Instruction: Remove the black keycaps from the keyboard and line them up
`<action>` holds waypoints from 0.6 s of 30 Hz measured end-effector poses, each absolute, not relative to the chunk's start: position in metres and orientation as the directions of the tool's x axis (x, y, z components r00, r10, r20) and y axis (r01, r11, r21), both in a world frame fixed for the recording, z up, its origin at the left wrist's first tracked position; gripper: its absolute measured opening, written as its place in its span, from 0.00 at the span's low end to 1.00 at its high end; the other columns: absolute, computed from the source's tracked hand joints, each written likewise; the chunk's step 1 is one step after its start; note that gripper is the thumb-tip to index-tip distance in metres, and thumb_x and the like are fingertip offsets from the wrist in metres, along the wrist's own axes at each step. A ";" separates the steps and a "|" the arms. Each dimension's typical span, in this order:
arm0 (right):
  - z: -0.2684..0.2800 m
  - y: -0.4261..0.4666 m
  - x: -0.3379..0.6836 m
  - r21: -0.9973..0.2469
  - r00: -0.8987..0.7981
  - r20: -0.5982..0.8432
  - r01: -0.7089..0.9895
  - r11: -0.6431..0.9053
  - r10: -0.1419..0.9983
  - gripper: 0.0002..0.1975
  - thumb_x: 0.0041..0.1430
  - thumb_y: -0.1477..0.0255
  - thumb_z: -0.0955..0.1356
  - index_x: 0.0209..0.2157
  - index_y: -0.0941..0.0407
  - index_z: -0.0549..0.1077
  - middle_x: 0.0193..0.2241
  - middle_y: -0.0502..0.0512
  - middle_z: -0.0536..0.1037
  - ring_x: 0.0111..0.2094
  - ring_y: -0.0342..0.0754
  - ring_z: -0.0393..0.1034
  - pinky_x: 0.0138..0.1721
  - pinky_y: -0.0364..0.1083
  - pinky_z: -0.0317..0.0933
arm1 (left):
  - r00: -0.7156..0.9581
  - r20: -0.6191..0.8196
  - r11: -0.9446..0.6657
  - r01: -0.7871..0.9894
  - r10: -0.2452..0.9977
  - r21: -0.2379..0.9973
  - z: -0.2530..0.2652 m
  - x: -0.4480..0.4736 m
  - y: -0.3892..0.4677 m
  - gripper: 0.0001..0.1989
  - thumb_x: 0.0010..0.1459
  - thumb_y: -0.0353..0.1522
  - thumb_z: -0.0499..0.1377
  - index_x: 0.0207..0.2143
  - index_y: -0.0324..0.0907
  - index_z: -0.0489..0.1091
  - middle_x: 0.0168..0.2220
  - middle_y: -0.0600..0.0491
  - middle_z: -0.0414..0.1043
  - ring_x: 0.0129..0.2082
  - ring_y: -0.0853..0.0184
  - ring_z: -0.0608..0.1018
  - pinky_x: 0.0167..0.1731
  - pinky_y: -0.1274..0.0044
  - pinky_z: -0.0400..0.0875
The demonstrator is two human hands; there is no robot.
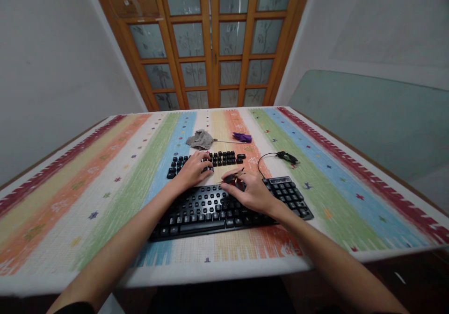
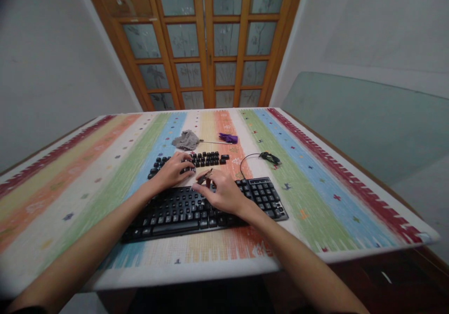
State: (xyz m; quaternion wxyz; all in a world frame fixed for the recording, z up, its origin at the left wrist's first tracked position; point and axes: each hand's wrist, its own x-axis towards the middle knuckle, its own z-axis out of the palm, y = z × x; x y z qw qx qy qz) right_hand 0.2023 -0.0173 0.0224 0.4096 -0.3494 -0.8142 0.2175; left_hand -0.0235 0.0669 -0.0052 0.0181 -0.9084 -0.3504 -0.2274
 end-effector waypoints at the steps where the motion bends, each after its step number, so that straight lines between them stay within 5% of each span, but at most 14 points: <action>1: 0.023 -0.018 0.203 -0.634 -0.445 0.508 0.386 0.670 0.737 0.08 0.61 0.67 0.69 0.37 0.58 0.76 0.35 0.57 0.81 0.32 0.48 0.74 0.37 0.47 0.67 | 0.652 0.412 -0.748 0.653 0.636 0.121 -0.006 -0.024 0.068 0.05 0.59 0.31 0.61 0.37 0.40 0.75 0.44 0.47 0.67 0.47 0.57 0.69 0.49 0.62 0.68; 18: 0.025 -0.020 0.204 -0.583 -0.630 0.273 0.493 0.646 0.727 0.08 0.57 0.70 0.71 0.37 0.59 0.78 0.33 0.57 0.81 0.31 0.47 0.74 0.36 0.45 0.65 | 0.656 0.389 -0.725 0.687 0.647 0.049 -0.010 -0.023 0.068 0.06 0.60 0.32 0.61 0.37 0.39 0.75 0.44 0.46 0.69 0.45 0.57 0.69 0.47 0.63 0.69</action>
